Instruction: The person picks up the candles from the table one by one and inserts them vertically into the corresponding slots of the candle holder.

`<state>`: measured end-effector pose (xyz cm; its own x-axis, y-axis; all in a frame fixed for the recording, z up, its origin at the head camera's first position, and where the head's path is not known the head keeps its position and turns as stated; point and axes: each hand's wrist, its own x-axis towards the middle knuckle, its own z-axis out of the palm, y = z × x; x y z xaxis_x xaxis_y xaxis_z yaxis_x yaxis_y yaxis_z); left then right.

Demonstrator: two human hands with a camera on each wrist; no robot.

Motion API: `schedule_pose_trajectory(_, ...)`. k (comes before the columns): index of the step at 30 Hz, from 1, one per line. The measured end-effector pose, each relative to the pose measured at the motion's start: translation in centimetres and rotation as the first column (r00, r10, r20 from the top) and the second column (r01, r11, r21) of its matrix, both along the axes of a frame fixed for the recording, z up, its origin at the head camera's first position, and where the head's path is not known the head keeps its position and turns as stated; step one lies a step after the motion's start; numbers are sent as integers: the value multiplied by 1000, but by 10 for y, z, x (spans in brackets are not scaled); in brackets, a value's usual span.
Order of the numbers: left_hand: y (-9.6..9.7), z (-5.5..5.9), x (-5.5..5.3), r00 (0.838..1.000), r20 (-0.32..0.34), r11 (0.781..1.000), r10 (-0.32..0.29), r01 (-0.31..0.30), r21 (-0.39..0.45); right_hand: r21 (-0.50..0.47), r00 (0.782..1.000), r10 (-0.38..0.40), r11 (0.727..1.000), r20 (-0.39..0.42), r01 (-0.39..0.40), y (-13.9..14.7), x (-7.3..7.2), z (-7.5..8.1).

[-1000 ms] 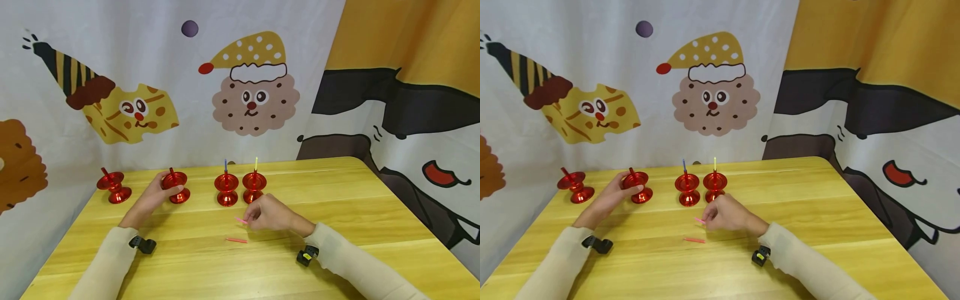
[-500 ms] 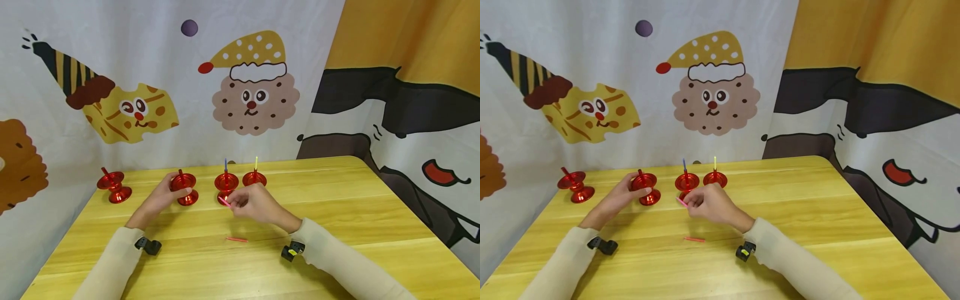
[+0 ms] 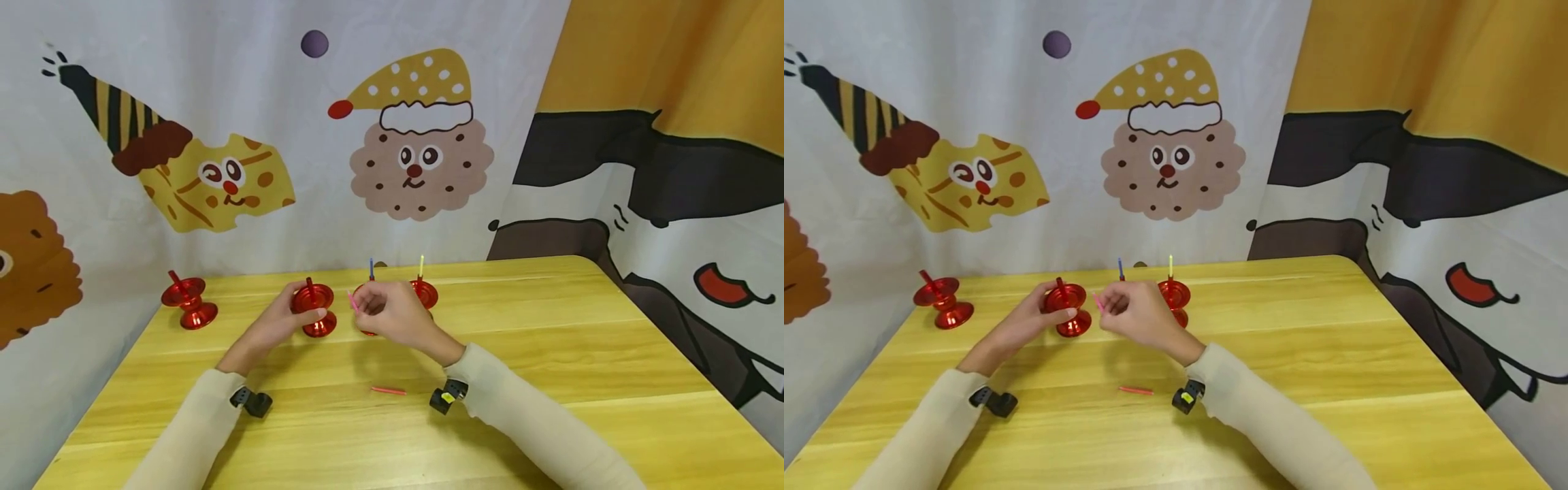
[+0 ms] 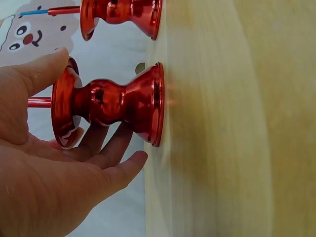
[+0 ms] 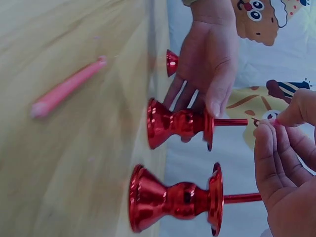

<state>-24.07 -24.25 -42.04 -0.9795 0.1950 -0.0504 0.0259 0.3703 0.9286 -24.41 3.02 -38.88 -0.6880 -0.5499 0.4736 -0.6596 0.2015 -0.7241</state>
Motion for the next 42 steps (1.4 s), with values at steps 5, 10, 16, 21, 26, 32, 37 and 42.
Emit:
schedule_pose_trajectory(5, 3, 1, 2, 1000, 1, 1000, -11, 11, 12, -23, 1000, -12, 1000, -7, 12, -15, -6, 4)
schedule_pose_trajectory(10, 7, 0, 2, 1000, 5, 1000, -23, 23, 20, -21, 997, -74, 997, -17, 74, -28, -10, 10)
schedule_pose_trajectory(16, 12, 0, 2, 999, 2, 999, -38, 38, 36, -31, 994, -101, 995, -34, 100, -42, -18, 15)
schedule_pose_trajectory(21, 14, -1, 2, 999, -15, 997, -50, 51, 51, -11, 990, -133, 991, -52, 132, -51, -21, 20)
schedule_pose_trajectory(26, 15, -2, 2, 998, -23, 996, -66, 67, 59, -2, 982, -164, 986, -97, 165, -60, -26, 22)
schedule_pose_trajectory(32, 15, -2, 1, 997, -23, 995, -73, 75, 66, 0, 973, -172, 985, -156, 174, -68, -33, 19)
schedule_pose_trajectory(37, 14, -1, 2, 998, -16, 996, -67, 67, 57, 33, 958, -184, 980, -218, 195, -72, -36, 15)
schedule_pose_trajectory(42, 14, -2, 2, 997, -11, 996, -73, 73, 60, 52, 943, -183, 977, -277, 205, -74, -35, 11)
